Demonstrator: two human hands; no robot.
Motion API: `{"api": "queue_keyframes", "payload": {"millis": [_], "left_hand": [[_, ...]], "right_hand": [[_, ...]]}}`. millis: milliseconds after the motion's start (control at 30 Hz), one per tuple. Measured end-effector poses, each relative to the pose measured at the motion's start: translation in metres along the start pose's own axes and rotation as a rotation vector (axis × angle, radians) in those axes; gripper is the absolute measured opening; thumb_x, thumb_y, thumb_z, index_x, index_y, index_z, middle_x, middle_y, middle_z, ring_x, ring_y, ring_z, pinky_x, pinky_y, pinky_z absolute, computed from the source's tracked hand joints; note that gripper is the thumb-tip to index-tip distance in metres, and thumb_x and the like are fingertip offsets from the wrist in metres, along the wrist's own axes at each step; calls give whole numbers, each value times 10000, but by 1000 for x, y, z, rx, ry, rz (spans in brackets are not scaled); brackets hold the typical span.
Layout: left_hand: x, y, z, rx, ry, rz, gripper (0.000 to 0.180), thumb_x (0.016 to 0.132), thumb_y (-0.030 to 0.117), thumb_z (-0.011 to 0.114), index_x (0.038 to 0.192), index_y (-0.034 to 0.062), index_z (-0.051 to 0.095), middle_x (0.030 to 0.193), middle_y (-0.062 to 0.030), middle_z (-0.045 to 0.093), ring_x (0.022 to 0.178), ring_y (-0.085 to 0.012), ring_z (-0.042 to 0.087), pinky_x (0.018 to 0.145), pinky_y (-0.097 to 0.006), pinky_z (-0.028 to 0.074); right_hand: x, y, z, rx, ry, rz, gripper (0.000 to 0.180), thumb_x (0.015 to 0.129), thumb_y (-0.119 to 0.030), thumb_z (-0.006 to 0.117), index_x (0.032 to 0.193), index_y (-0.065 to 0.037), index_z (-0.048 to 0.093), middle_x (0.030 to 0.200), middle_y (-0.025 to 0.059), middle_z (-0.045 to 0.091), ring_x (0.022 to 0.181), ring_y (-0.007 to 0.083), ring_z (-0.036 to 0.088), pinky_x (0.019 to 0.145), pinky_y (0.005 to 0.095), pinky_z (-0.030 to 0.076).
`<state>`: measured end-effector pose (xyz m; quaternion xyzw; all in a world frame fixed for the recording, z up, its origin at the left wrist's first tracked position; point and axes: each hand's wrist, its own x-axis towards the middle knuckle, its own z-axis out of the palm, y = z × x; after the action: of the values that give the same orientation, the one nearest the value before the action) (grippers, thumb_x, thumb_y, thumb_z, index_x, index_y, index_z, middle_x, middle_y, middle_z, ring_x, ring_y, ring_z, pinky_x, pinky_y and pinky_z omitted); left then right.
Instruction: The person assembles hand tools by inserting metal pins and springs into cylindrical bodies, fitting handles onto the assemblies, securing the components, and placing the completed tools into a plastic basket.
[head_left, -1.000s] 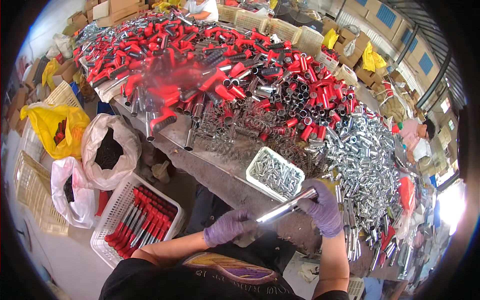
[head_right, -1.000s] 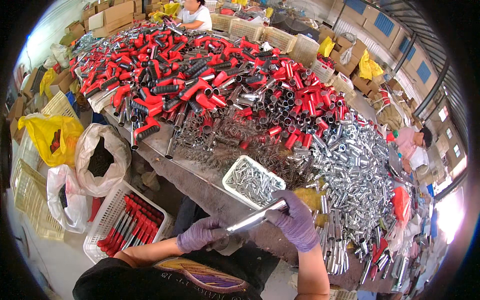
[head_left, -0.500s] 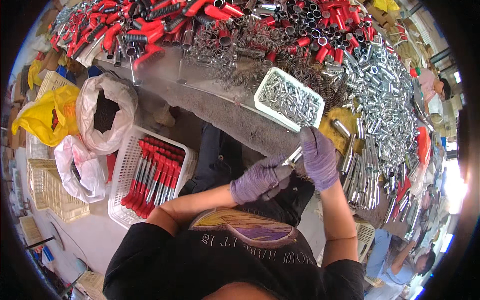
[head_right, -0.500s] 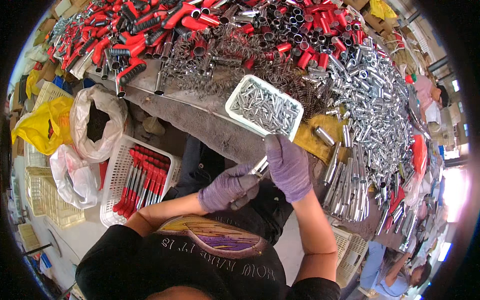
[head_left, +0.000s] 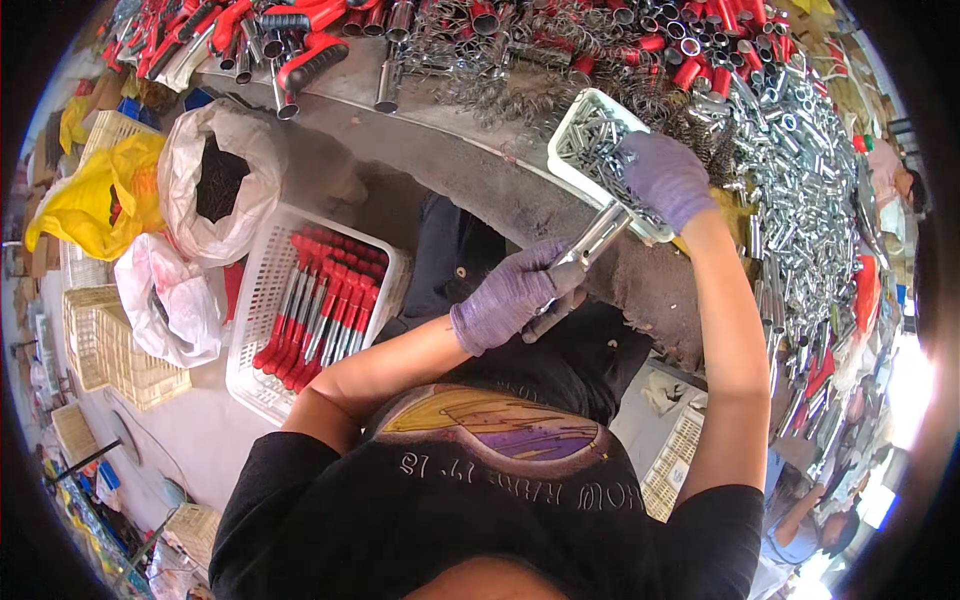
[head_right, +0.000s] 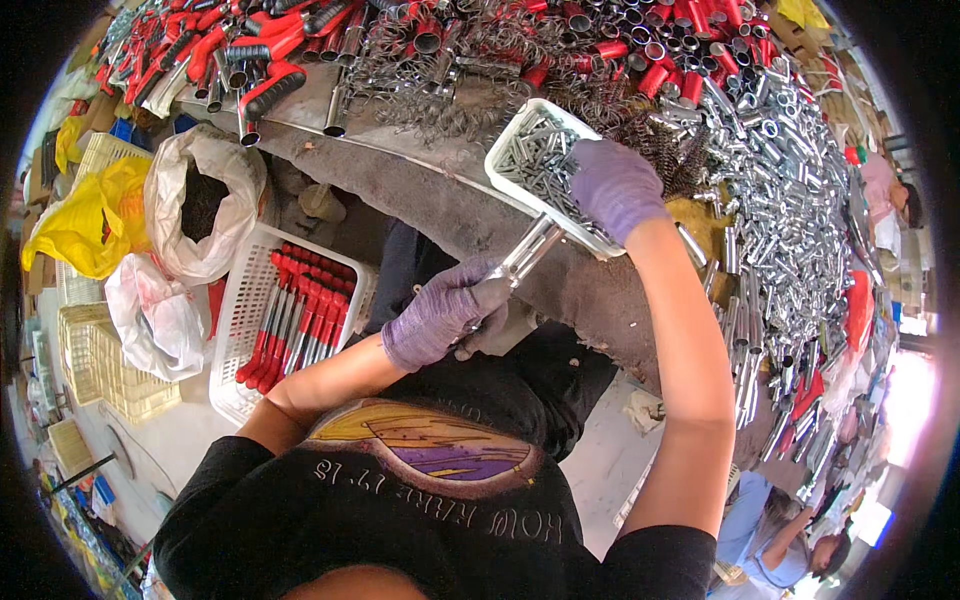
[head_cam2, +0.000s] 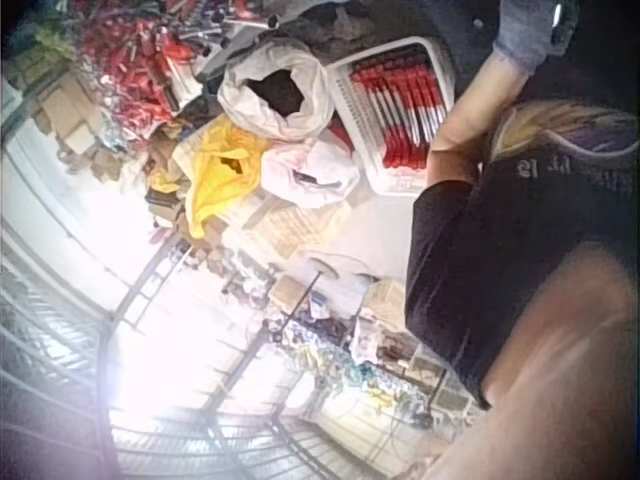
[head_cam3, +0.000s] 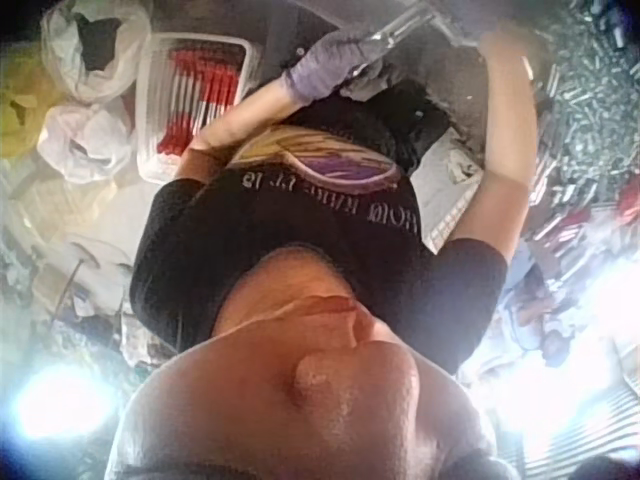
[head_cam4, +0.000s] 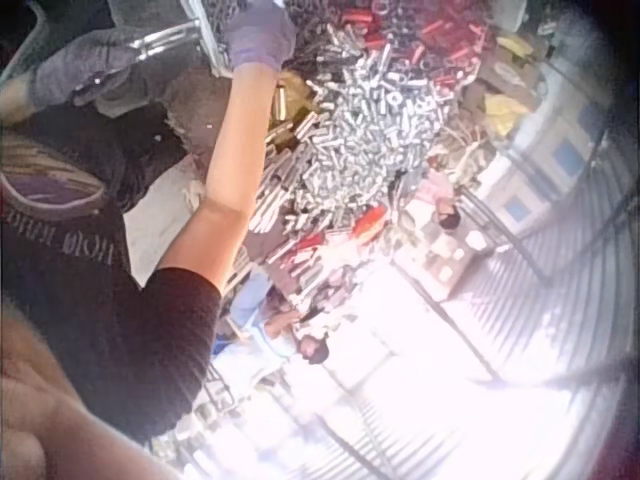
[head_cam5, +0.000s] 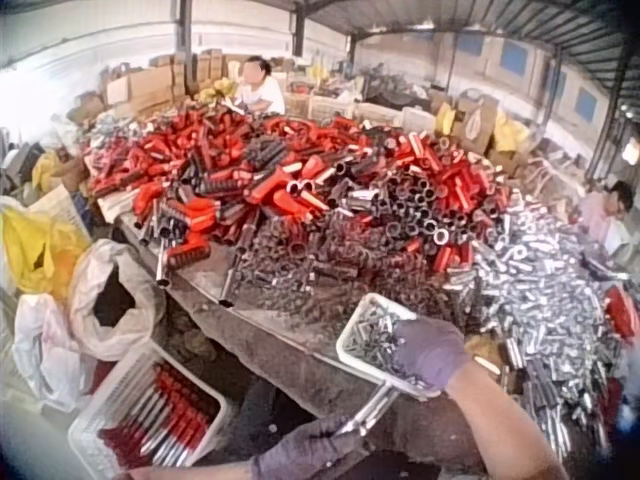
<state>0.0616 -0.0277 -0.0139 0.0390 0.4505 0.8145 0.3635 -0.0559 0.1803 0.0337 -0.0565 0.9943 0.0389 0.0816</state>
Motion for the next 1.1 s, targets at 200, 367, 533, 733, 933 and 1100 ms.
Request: {"api": "queue_keyframes", "payload": {"millis": [200, 367, 533, 733, 933, 1100], "left_hand": [[2, 2, -16, 19, -3, -25, 351, 898, 360, 578, 1034, 39, 545, 654, -13, 531, 430, -72, 467, 359, -195, 337], [8, 6, -12, 58, -52, -61, 329, 895, 325, 587, 1058, 40, 559, 681, -5, 545, 440, -57, 466, 371, -182, 344], [12, 10, -4, 154, -61, -80, 298, 900, 301, 581, 1052, 45, 576, 698, 5, 547, 457, -43, 464, 381, -172, 349], [17, 5, -5, 144, -148, -32, 347, 910, 325, 560, 1130, 56, 558, 735, 12, 544, 462, -36, 461, 386, -161, 346], [23, -39, -1, 555, 8, 442, 449, 895, 394, 580, 1190, 61, 522, 749, -35, 609, 630, -160, 620, 579, -300, 496], [-5, 14, -2, 1198, -102, 271, 436, 871, 324, 616, 1198, 52, 521, 827, -129, 651, 776, -252, 666, 691, -336, 508]], "right_hand": [[-81, -26, -43, 864, 39, 24, 136, 788, -163, 603, 856, -48, 630, 865, 134, 635, 759, 312, 620, 681, 361, 494], [-102, -33, -19, 352, 236, -425, 139, 785, -200, 637, 858, -81, 632, 848, 99, 620, 724, 306, 614, 611, 382, 496], [-105, -30, -18, 173, 282, -449, 147, 778, -182, 621, 897, -97, 623, 840, 92, 601, 754, 295, 610, 607, 389, 498], [-117, -33, -5, -56, 307, -502, 241, 713, -209, 621, 938, -126, 614, 851, 93, 577, 772, 287, 597, 689, 412, 489], [-111, -29, -26, 89, 146, -453, 313, 730, -288, 645, 989, -121, 588, 914, 122, 585, 820, 314, 597, 758, 420, 480], [-120, -14, -30, 299, -270, -475, 287, 750, -344, 659, 896, -103, 609, 900, 137, 603, 861, 346, 598, 753, 436, 476]]}}
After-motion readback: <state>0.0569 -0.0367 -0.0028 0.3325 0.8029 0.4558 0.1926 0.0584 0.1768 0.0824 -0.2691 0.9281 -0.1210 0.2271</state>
